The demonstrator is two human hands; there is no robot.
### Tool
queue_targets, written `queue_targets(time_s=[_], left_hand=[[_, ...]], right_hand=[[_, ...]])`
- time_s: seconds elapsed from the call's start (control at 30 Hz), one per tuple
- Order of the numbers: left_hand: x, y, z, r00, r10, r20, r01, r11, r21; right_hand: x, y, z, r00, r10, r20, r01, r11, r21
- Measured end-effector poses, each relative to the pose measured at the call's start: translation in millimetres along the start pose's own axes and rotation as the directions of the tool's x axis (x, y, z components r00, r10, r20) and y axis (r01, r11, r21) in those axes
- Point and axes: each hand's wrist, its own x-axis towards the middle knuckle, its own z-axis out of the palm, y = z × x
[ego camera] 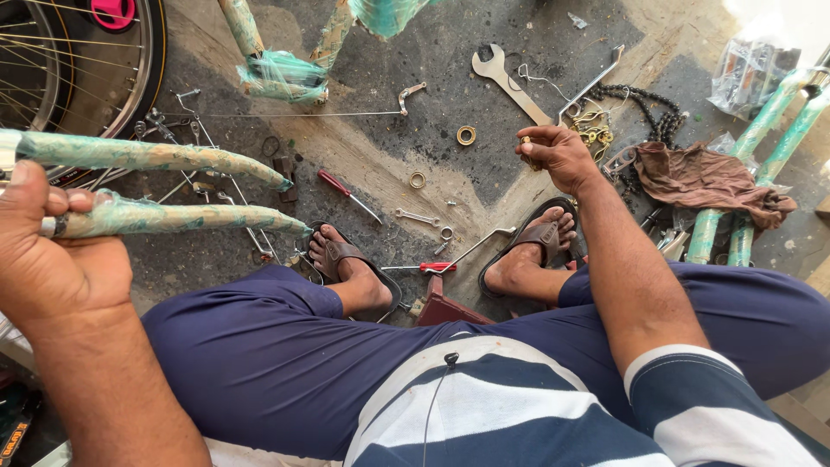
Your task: The person sits on the floor and assembles a bicycle headset by hand. They repeatedly pick up small metal rings and bearings from the ground and slide them onto a hollow metal tube, stacking them in a specific order.
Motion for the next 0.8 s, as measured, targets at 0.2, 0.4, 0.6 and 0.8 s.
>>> queue_targets(time_s=[0.2,0.4,0.6,0.8], left_hand=[[-3.4,-0.3,8.1,1.000,0.005,-0.006,-0.005,0.999,0.047],[-3.3,-2.2,8.6,1.000,-0.012,0.026,0.011,0.999,0.051],[-5.5,-1.0,25.5,0.999,-0.053,-0.001,0.053,0.996,0.068],[-16.7,-0.6,58.1,1.000,0.007,0.031,-0.011,0.988,0.153]], right_hand=[[2.0,10.1,-6.1,0.997,-0.025,-0.071,0.019,0.996,-0.083],[-5.4,27.5,-46.5,0.918,0.026,-0.397,-0.150,0.947,-0.284],[-15.5,56.8,-83.8,0.754,0.005,-0.657,-0.435,0.754,-0.493],[-6.4,43.5,-67.2,0.800,-0.191,-0.568,-0.457,0.417,-0.785]])
